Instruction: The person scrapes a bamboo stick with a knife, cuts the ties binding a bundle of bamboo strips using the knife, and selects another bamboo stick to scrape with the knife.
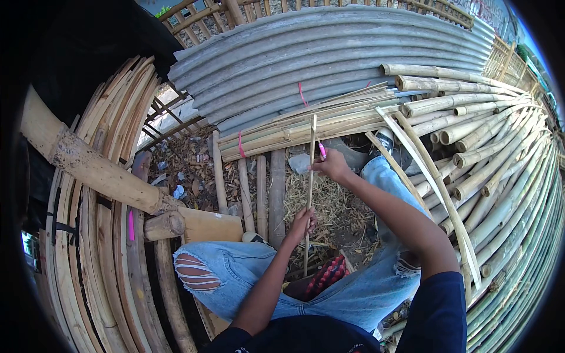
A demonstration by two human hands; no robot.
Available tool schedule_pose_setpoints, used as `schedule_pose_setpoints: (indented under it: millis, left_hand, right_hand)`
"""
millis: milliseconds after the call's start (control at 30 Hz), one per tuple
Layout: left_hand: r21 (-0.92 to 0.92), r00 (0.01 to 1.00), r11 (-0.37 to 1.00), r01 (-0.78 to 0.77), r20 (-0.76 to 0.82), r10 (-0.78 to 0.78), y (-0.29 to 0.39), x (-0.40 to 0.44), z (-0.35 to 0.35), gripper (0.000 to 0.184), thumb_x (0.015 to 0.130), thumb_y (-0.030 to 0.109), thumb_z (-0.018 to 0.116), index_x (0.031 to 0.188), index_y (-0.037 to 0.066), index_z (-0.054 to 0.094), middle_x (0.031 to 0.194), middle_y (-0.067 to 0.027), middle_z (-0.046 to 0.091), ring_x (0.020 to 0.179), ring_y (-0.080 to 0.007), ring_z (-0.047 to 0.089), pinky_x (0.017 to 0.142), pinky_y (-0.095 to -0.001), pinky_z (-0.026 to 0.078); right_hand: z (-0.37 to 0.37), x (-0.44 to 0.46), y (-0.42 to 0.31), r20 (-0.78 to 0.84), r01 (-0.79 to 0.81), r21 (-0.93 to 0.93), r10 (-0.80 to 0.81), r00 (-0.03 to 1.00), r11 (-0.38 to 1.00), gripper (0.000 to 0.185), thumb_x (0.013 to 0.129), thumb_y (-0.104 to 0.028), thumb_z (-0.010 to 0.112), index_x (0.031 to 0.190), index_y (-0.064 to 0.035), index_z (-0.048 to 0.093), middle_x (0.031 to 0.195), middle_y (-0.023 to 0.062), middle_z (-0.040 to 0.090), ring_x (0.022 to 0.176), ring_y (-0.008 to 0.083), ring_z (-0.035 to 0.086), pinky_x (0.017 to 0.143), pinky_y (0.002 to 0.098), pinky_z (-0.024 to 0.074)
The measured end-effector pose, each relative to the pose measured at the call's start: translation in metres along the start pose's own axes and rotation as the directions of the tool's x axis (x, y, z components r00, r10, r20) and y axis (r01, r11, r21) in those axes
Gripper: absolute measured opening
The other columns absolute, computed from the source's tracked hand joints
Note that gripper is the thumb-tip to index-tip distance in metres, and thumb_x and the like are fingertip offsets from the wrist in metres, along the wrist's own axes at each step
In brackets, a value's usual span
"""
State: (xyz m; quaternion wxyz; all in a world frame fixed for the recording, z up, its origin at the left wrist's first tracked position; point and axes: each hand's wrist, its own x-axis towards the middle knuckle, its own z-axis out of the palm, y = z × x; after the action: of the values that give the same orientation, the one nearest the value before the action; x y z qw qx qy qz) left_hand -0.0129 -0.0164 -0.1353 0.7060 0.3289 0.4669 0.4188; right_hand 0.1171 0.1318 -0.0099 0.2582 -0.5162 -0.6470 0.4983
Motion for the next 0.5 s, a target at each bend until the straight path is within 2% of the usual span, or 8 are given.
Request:
schedule_pose_setpoints:
  millis: [67, 100, 200, 267, 333, 367, 433, 500]
  left_hand:
    - [-0.101, 0.999, 0.995, -0.007, 0.053, 0.013, 0.002, 0.001, 0.001, 0.023, 0.095, 0.032, 0.042, 0.085, 0.012, 0.038, 0.062, 0.0, 0.045, 0.045, -0.0083, 0.043, 0.042, -0.0208, 0.038]
    - [-0.118, 0.991, 0.992, -0.046, 0.119, 0.06, -0.004, 0.006, -0.009, 0.024, 0.095, 0.034, 0.041, 0.09, 0.011, 0.041, 0.068, -0.0049, 0.054, 0.054, -0.0122, 0.053, 0.051, -0.0249, 0.046]
    - [-0.187, 0.991, 0.973, -0.134, -0.02, 0.133, 0.01, -0.005, 0.006, 0.028, 0.095, 0.036, 0.04, 0.096, 0.009, 0.044, 0.076, -0.0096, 0.058, 0.066, -0.0164, 0.059, 0.061, -0.0308, 0.05]
    - [-0.124, 0.987, 0.98, -0.158, 0.004, 0.16, 0.001, -0.01, -0.002, 0.03, 0.095, 0.036, 0.039, 0.099, 0.007, 0.046, 0.084, -0.0136, 0.06, 0.075, -0.0189, 0.061, 0.068, -0.0349, 0.051]
    - [-0.171, 0.992, 0.985, 0.029, 0.127, -0.007, -0.008, -0.014, -0.004, 0.03, 0.095, 0.035, 0.039, 0.096, 0.006, 0.047, 0.078, -0.0103, 0.057, 0.071, -0.0181, 0.059, 0.065, -0.0337, 0.051]
    - [-0.211, 0.986, 0.978, 0.005, 0.165, 0.03, -0.015, -0.01, -0.002, 0.028, 0.095, 0.034, 0.041, 0.089, 0.008, 0.047, 0.064, -0.0026, 0.049, 0.057, -0.0127, 0.052, 0.053, -0.0264, 0.047]
    - [-0.171, 0.99, 0.984, -0.051, 0.12, 0.072, -0.011, -0.007, 0.004, 0.027, 0.095, 0.034, 0.042, 0.085, 0.009, 0.046, 0.059, 0.0006, 0.043, 0.05, -0.0095, 0.046, 0.047, -0.0229, 0.042]
    - [-0.18, 0.995, 0.978, -0.101, -0.008, 0.102, 0.003, -0.012, 0.016, 0.029, 0.095, 0.033, 0.043, 0.076, 0.011, 0.043, 0.052, 0.0062, 0.032, 0.038, -0.0025, 0.03, 0.036, -0.017, 0.025]
  right_hand:
    - [0.023, 0.007, 0.031, -0.059, 0.073, 0.157, -0.064, 0.996, 0.985, 0.031, 0.068, -0.008, 0.076, 0.064, -0.0016, 0.045, 0.067, 0.0097, 0.062, 0.065, 0.0162, 0.065, 0.054, 0.0292, 0.0555]
    - [0.023, -0.002, 0.014, -0.08, 0.072, 0.214, -0.056, 0.995, 0.974, 0.036, 0.069, -0.005, 0.074, 0.062, -0.0046, 0.039, 0.064, 0.0097, 0.061, 0.068, 0.0174, 0.066, 0.053, 0.0295, 0.0552]
    - [0.014, 0.013, -0.006, -0.17, 0.149, 0.171, -0.12, 0.978, 0.974, 0.04, 0.07, -0.004, 0.074, 0.062, -0.0065, 0.035, 0.065, 0.0098, 0.06, 0.067, 0.0172, 0.066, 0.052, 0.0288, 0.0546]
    - [-0.002, 0.029, -0.02, -0.238, 0.224, 0.386, -0.138, 0.962, 0.895, 0.039, 0.07, -0.003, 0.074, 0.064, -0.0086, 0.036, 0.064, 0.0066, 0.058, 0.067, 0.0165, 0.065, 0.051, 0.0278, 0.0522]
    - [-0.022, 0.035, -0.036, -0.325, 0.33, 0.342, -0.219, 0.92, 0.88, 0.034, 0.074, -0.011, 0.072, 0.065, -0.0053, 0.04, 0.061, 0.0064, 0.056, 0.061, 0.014, 0.063, 0.048, 0.0285, 0.0478]
    - [-0.029, 0.033, -0.041, -0.324, 0.336, 0.338, -0.227, 0.918, 0.879, 0.034, 0.074, -0.011, 0.072, 0.065, -0.0053, 0.04, 0.061, 0.0064, 0.056, 0.061, 0.014, 0.063, 0.048, 0.0285, 0.0478]
    - [-0.041, 0.022, -0.054, -0.398, 0.161, -0.027, -0.158, 0.903, 0.987, 0.033, 0.082, -0.025, 0.065, 0.069, 0.0006, 0.049, 0.059, 0.0071, 0.055, 0.052, 0.0139, 0.057, 0.047, 0.0298, 0.0437]
    - [-0.05, 0.003, -0.06, -0.366, 0.177, -0.019, -0.172, 0.915, 0.984, 0.036, 0.085, -0.031, 0.059, 0.071, 0.0011, 0.051, 0.059, 0.0056, 0.053, 0.049, 0.0127, 0.052, 0.047, 0.0279, 0.0437]
